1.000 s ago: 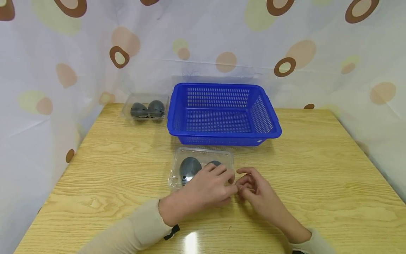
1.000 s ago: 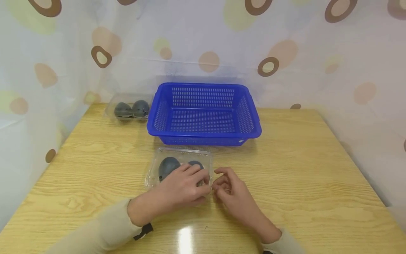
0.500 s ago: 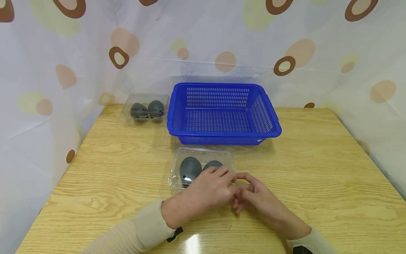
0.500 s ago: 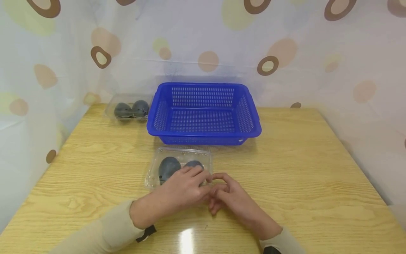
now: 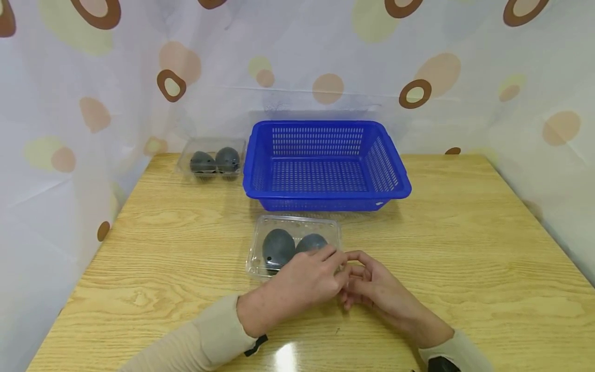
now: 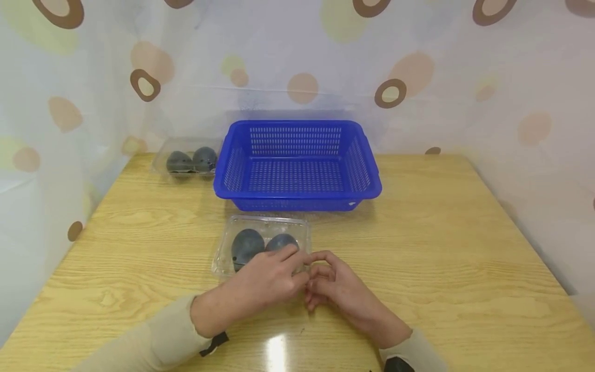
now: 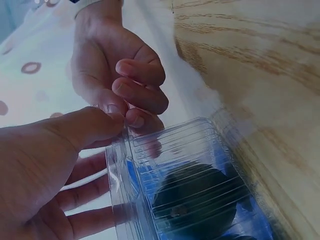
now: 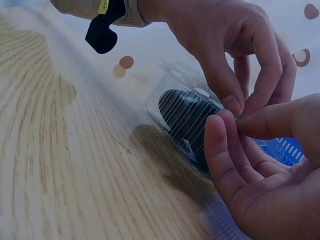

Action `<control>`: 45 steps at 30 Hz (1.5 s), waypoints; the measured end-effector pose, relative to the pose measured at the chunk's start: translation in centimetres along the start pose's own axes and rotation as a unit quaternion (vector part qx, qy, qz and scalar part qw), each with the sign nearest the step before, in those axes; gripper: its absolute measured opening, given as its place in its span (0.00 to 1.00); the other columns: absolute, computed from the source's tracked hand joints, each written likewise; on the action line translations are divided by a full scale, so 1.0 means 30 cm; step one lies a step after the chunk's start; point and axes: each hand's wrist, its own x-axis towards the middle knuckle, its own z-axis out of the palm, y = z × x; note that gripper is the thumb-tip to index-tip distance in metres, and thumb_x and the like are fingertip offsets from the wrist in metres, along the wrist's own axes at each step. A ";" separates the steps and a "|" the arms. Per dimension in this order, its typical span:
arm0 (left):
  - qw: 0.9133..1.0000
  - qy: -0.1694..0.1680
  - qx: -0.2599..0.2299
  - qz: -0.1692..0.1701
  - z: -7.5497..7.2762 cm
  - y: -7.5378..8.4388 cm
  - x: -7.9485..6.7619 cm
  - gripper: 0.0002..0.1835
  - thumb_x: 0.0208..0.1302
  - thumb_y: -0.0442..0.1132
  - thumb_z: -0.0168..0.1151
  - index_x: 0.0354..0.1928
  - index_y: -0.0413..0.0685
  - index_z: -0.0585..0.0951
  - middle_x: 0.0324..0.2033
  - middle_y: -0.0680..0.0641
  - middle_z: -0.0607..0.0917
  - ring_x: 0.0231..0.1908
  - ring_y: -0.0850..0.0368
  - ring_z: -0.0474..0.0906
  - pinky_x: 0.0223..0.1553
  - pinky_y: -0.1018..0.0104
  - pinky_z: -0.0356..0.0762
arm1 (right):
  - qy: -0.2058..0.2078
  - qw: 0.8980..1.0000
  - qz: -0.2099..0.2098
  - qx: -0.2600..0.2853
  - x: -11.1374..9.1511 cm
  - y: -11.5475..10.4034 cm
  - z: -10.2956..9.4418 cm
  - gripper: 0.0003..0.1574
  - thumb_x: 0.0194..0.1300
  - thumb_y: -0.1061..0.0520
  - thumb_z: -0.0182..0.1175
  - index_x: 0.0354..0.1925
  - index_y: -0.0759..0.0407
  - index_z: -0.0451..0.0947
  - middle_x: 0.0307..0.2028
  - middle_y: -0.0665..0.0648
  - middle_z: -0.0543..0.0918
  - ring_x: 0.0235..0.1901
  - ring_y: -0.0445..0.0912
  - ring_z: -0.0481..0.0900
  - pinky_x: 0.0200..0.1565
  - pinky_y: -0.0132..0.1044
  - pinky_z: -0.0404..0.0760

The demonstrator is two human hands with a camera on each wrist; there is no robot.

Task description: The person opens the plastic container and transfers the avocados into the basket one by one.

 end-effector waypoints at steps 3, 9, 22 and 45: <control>1.000 0.016 -0.005 -0.008 0.004 0.000 -0.001 0.07 0.67 0.40 0.62 0.43 0.59 0.86 0.42 0.54 0.84 0.43 0.60 0.80 0.30 0.75 0.83 | 0.007 1.000 -0.005 -0.008 0.002 -0.002 0.001 0.27 0.71 0.66 0.53 0.63 0.65 0.55 0.37 0.52 0.83 0.31 0.42 0.82 0.35 0.32 0.84; 1.000 -0.008 0.004 -0.020 -0.007 0.001 0.004 0.07 0.68 0.48 0.61 0.42 0.60 0.86 0.46 0.57 0.87 0.49 0.57 0.81 0.45 0.62 0.84 | 0.016 1.000 -0.009 -0.016 0.007 -0.005 0.008 0.27 0.71 0.66 0.54 0.63 0.65 0.55 0.37 0.51 0.83 0.31 0.41 0.82 0.35 0.31 0.84; 0.994 -0.101 0.038 -0.013 -0.023 0.029 0.029 0.10 0.71 0.43 0.59 0.49 0.56 0.84 0.50 0.56 0.86 0.54 0.53 0.79 0.49 0.53 0.86 | 0.019 1.000 -0.007 -0.003 0.006 -0.010 0.002 0.28 0.68 0.69 0.53 0.63 0.65 0.55 0.39 0.51 0.83 0.30 0.40 0.82 0.36 0.31 0.85; 0.973 -0.205 0.009 -0.102 -0.058 0.055 0.070 0.23 0.64 0.58 0.64 0.56 0.55 0.83 0.58 0.52 0.80 0.62 0.50 0.73 0.47 0.44 0.84 | 0.022 1.000 -0.009 0.011 -0.002 -0.004 0.017 0.25 0.70 0.67 0.54 0.60 0.63 0.56 0.38 0.48 0.82 0.28 0.39 0.78 0.33 0.29 0.79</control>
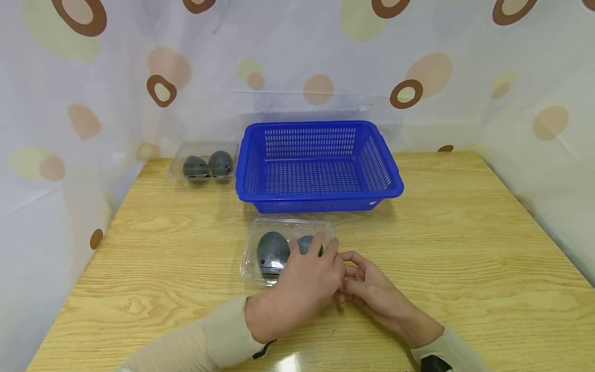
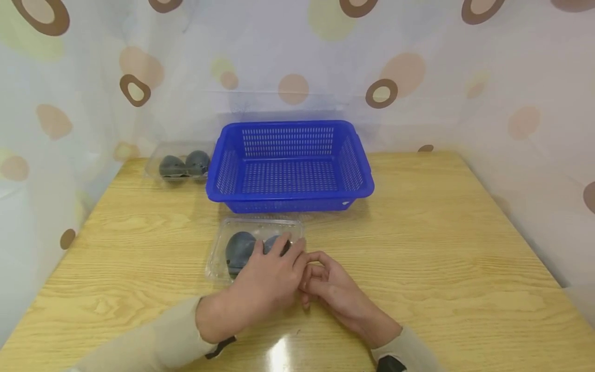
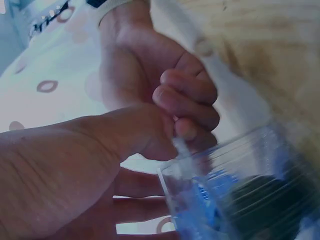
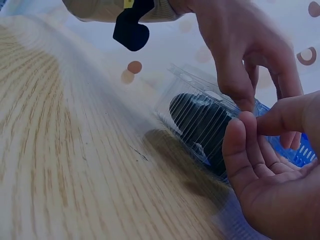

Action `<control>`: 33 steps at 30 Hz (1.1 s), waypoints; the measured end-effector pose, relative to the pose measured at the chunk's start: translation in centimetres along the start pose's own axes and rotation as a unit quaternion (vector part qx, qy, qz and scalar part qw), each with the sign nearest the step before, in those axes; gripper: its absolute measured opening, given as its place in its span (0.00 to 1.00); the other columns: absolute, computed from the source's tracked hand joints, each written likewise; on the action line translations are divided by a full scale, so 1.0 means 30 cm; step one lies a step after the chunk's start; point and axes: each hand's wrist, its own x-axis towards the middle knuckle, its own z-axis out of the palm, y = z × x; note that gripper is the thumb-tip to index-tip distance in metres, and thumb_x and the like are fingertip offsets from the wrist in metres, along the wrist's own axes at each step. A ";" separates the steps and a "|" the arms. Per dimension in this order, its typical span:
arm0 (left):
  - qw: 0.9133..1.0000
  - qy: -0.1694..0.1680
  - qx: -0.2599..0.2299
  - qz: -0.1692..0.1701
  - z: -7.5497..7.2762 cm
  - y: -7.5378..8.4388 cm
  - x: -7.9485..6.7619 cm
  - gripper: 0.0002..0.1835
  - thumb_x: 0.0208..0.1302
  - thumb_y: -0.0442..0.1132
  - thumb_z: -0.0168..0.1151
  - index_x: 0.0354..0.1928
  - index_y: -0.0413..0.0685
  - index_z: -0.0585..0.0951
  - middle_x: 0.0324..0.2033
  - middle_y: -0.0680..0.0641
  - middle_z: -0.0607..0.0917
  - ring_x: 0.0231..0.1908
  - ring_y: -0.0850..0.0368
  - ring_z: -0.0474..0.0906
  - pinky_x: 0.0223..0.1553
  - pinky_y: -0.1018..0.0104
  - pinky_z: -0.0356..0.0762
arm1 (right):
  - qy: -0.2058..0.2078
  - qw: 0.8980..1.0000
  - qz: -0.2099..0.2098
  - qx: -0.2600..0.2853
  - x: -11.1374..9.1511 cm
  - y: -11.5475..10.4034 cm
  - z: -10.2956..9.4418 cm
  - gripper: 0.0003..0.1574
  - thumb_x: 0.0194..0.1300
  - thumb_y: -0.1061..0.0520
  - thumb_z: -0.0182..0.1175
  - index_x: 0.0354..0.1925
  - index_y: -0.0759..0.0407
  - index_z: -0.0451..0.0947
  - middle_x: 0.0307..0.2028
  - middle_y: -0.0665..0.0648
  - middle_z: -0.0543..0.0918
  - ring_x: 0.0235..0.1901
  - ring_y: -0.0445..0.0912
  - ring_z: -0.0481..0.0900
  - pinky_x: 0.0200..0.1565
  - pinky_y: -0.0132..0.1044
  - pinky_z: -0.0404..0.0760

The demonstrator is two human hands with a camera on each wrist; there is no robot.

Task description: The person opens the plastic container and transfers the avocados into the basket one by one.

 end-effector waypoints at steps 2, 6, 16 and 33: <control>1.000 -0.008 -0.006 -0.007 -0.011 -0.005 0.004 0.22 0.64 0.57 0.64 0.54 0.55 0.84 0.60 0.50 0.80 0.62 0.47 0.73 0.45 0.42 0.85 | -0.003 1.000 0.000 0.003 0.000 0.001 0.001 0.25 0.70 0.67 0.53 0.60 0.63 0.56 0.38 0.49 0.82 0.28 0.39 0.78 0.33 0.29 0.79; 1.000 0.020 0.018 -0.013 -0.024 0.000 0.016 0.12 0.63 0.54 0.66 0.43 0.59 0.88 0.46 0.51 0.84 0.49 0.49 0.78 0.36 0.46 0.87 | -0.003 1.000 -0.003 0.005 -0.003 -0.001 0.003 0.25 0.69 0.68 0.53 0.60 0.63 0.56 0.40 0.49 0.82 0.28 0.39 0.78 0.33 0.30 0.79; 0.994 0.030 0.099 0.019 -0.008 0.037 0.012 0.18 0.70 0.58 0.55 0.48 0.60 0.87 0.50 0.50 0.86 0.55 0.43 0.79 0.34 0.47 0.88 | 0.017 1.000 0.005 -0.009 -0.008 -0.010 0.002 0.25 0.69 0.66 0.56 0.61 0.62 0.60 0.41 0.49 0.84 0.35 0.39 0.81 0.37 0.29 0.82; 0.978 0.162 0.099 0.088 0.032 0.005 -0.012 0.12 0.70 0.49 0.54 0.39 0.59 0.87 0.42 0.55 0.84 0.47 0.54 0.81 0.33 0.58 0.88 | 0.034 0.999 0.011 -0.025 -0.010 -0.012 0.012 0.23 0.66 0.68 0.56 0.55 0.61 0.59 0.42 0.49 0.83 0.37 0.38 0.81 0.38 0.27 0.82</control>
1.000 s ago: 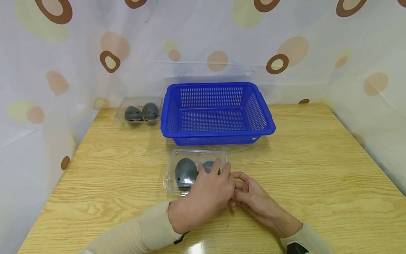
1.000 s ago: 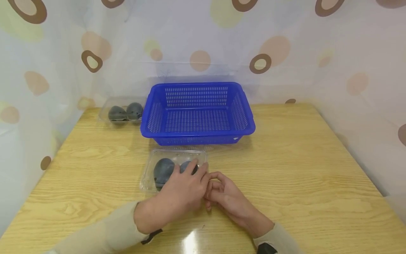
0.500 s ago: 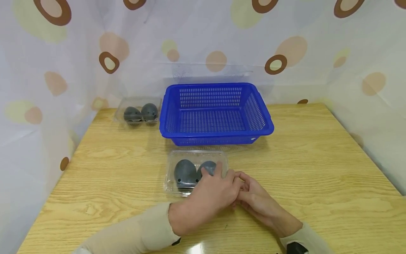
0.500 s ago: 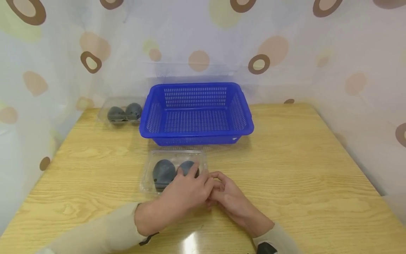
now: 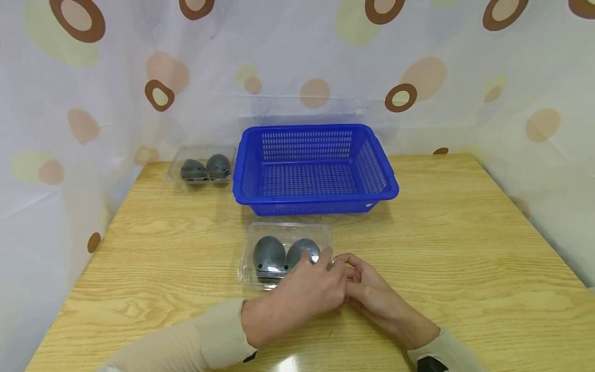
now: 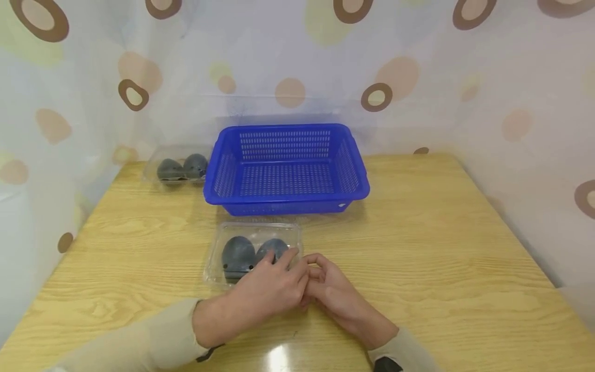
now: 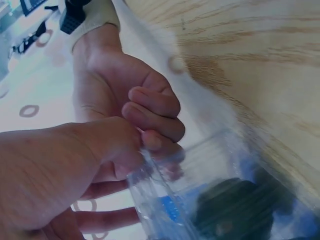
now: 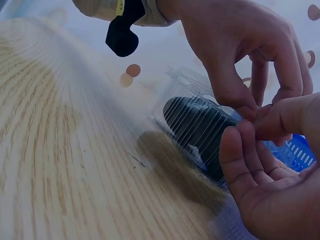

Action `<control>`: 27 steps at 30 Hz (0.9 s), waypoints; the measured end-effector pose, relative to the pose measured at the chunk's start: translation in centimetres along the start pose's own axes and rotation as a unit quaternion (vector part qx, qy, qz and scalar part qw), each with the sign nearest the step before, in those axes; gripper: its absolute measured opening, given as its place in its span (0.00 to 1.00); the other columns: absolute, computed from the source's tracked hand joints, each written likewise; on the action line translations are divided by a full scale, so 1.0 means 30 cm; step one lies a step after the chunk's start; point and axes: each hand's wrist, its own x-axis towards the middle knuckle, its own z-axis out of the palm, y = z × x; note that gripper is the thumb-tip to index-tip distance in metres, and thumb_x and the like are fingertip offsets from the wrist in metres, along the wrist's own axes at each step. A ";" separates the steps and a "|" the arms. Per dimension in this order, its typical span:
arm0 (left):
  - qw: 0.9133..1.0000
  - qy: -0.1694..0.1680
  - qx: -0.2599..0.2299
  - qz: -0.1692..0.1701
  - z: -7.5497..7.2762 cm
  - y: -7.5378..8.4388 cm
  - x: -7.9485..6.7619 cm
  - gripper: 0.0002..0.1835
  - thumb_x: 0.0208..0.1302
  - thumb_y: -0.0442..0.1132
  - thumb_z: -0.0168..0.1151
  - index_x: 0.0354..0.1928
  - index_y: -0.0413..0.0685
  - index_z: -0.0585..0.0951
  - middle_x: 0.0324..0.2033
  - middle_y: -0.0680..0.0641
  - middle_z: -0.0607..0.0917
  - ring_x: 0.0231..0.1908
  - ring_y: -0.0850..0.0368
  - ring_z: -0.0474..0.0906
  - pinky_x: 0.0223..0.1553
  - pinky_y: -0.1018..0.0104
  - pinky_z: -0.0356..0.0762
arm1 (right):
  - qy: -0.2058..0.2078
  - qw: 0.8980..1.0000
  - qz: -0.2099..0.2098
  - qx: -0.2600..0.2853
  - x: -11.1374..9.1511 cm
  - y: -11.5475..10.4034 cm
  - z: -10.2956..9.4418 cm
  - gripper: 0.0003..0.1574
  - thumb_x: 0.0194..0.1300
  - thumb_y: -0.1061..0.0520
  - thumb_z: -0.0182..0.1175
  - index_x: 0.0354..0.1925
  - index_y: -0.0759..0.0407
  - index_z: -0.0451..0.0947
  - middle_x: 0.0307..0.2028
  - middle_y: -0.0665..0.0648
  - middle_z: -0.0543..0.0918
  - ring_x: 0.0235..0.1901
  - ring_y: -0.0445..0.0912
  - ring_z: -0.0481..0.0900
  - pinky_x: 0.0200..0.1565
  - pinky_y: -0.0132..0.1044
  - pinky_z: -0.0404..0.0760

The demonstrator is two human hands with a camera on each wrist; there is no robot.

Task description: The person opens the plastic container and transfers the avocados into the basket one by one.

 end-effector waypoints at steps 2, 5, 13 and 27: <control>1.000 0.006 -0.002 0.005 0.005 -0.002 -0.005 0.13 0.70 0.51 0.54 0.39 0.59 0.88 0.41 0.56 0.84 0.48 0.54 0.81 0.33 0.58 0.88 | -0.003 1.000 -0.001 0.001 0.001 -0.001 0.002 0.23 0.66 0.68 0.56 0.55 0.60 0.60 0.43 0.49 0.82 0.38 0.38 0.81 0.38 0.27 0.82; 1.000 0.022 -0.006 0.007 0.007 -0.005 -0.008 0.12 0.69 0.53 0.55 0.39 0.63 0.88 0.42 0.57 0.84 0.49 0.54 0.81 0.31 0.60 0.87 | -0.003 1.000 -0.002 0.001 0.001 -0.007 0.003 0.24 0.65 0.68 0.57 0.55 0.61 0.60 0.43 0.48 0.82 0.37 0.37 0.80 0.37 0.27 0.81; 0.999 0.032 -0.021 -0.009 -0.018 -0.033 0.007 0.07 0.70 0.49 0.57 0.41 0.66 0.85 0.47 0.60 0.81 0.48 0.57 0.81 0.26 0.67 0.83 | -0.008 1.000 0.000 -0.010 -0.007 -0.011 -0.010 0.26 0.64 0.70 0.53 0.57 0.64 0.56 0.31 0.45 0.80 0.25 0.38 0.76 0.30 0.28 0.78; 0.994 0.038 -0.081 -0.070 0.021 -0.033 -0.057 0.12 0.72 0.40 0.57 0.55 0.60 0.75 0.51 0.52 0.79 0.51 0.53 0.78 0.38 0.57 0.85 | -0.017 1.000 -0.003 0.001 -0.001 -0.004 -0.016 0.22 0.68 0.68 0.52 0.56 0.63 0.56 0.32 0.46 0.80 0.25 0.39 0.75 0.29 0.30 0.78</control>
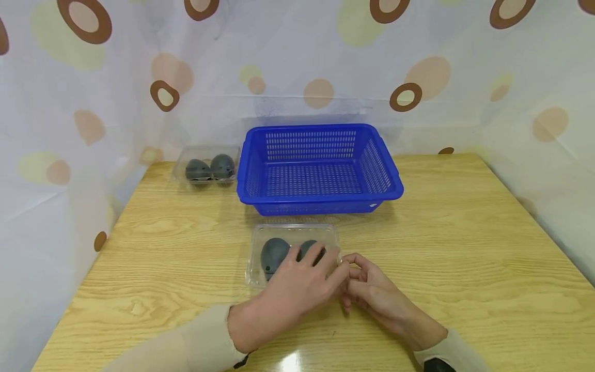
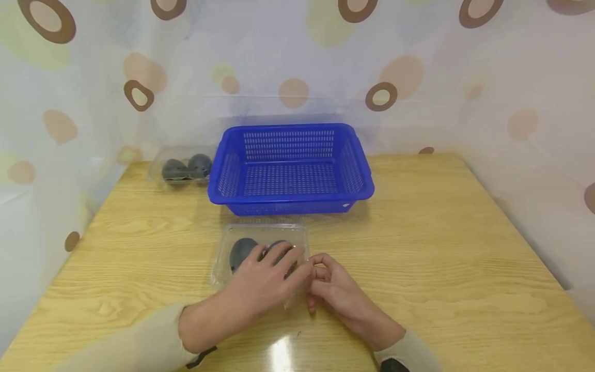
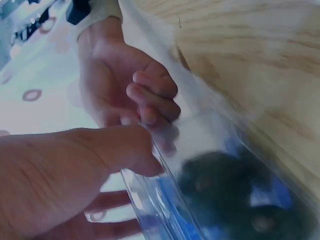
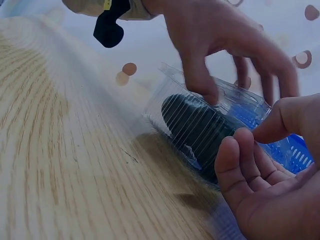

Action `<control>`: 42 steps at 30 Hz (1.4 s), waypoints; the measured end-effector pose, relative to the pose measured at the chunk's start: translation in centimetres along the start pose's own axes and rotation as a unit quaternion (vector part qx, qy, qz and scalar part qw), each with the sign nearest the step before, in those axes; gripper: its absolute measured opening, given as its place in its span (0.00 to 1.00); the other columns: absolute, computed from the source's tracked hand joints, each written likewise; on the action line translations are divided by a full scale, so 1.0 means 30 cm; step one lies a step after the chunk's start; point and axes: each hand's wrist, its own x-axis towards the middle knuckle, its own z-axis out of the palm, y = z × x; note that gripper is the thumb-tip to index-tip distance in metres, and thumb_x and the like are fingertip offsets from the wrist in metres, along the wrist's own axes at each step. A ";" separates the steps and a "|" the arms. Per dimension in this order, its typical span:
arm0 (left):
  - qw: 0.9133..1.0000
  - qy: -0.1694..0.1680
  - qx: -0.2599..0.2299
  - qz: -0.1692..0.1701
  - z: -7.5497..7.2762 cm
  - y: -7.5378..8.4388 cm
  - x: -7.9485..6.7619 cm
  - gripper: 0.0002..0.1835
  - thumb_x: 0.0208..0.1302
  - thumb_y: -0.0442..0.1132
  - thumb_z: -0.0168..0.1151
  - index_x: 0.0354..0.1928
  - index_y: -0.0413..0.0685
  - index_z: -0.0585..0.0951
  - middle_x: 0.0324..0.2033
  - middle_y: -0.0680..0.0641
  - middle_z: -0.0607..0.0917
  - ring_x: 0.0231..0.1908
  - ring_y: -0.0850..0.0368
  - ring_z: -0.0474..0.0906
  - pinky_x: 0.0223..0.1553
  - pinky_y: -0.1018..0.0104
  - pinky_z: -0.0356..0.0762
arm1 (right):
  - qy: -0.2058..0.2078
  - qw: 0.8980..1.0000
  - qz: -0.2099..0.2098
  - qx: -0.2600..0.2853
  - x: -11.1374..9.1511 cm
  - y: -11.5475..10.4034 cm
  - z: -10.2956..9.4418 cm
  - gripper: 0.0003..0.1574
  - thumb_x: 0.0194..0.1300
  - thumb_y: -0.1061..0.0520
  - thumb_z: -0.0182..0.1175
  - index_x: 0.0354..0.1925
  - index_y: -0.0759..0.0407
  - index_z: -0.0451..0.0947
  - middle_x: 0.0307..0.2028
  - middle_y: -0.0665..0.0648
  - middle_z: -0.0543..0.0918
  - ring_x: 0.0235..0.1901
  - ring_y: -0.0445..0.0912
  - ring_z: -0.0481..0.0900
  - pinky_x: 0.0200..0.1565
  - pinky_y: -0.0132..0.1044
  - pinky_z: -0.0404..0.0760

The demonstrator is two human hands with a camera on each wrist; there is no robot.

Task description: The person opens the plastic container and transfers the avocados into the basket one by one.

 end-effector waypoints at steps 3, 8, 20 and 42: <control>0.999 -0.046 -0.012 -0.025 -0.017 -0.020 -0.027 0.20 0.70 0.35 0.58 0.60 0.59 0.71 0.57 0.50 0.76 0.54 0.50 0.76 0.40 0.53 0.85 | -0.001 1.000 0.000 0.000 -0.001 -0.001 -0.003 0.21 0.66 0.70 0.51 0.54 0.62 0.56 0.31 0.47 0.78 0.25 0.39 0.75 0.29 0.29 0.77; 0.984 -0.146 -0.074 -0.068 -0.054 -0.056 -0.057 0.26 0.71 0.39 0.58 0.68 0.62 0.65 0.65 0.47 0.71 0.62 0.44 0.72 0.48 0.40 0.81 | -0.005 1.000 -0.003 -0.006 -0.002 -0.006 -0.007 0.23 0.64 0.72 0.50 0.54 0.63 0.56 0.31 0.49 0.78 0.25 0.39 0.75 0.29 0.29 0.78; 0.962 -0.227 -0.120 -0.097 -0.083 -0.091 -0.118 0.50 0.56 0.35 0.73 0.76 0.65 0.56 0.71 0.41 0.64 0.67 0.35 0.65 0.39 0.36 0.84 | -0.012 1.000 -0.017 -0.018 -0.002 -0.012 -0.010 0.20 0.67 0.69 0.52 0.52 0.63 0.56 0.31 0.49 0.78 0.23 0.39 0.73 0.27 0.30 0.78; 0.990 -0.109 -0.065 -0.062 -0.105 -0.167 -0.112 0.51 0.48 0.30 0.77 0.74 0.62 0.63 0.61 0.40 0.76 0.57 0.42 0.78 0.25 0.57 0.84 | -0.025 0.999 -0.012 -0.030 -0.006 -0.008 -0.018 0.18 0.66 0.70 0.53 0.51 0.64 0.58 0.29 0.49 0.78 0.23 0.39 0.74 0.27 0.28 0.77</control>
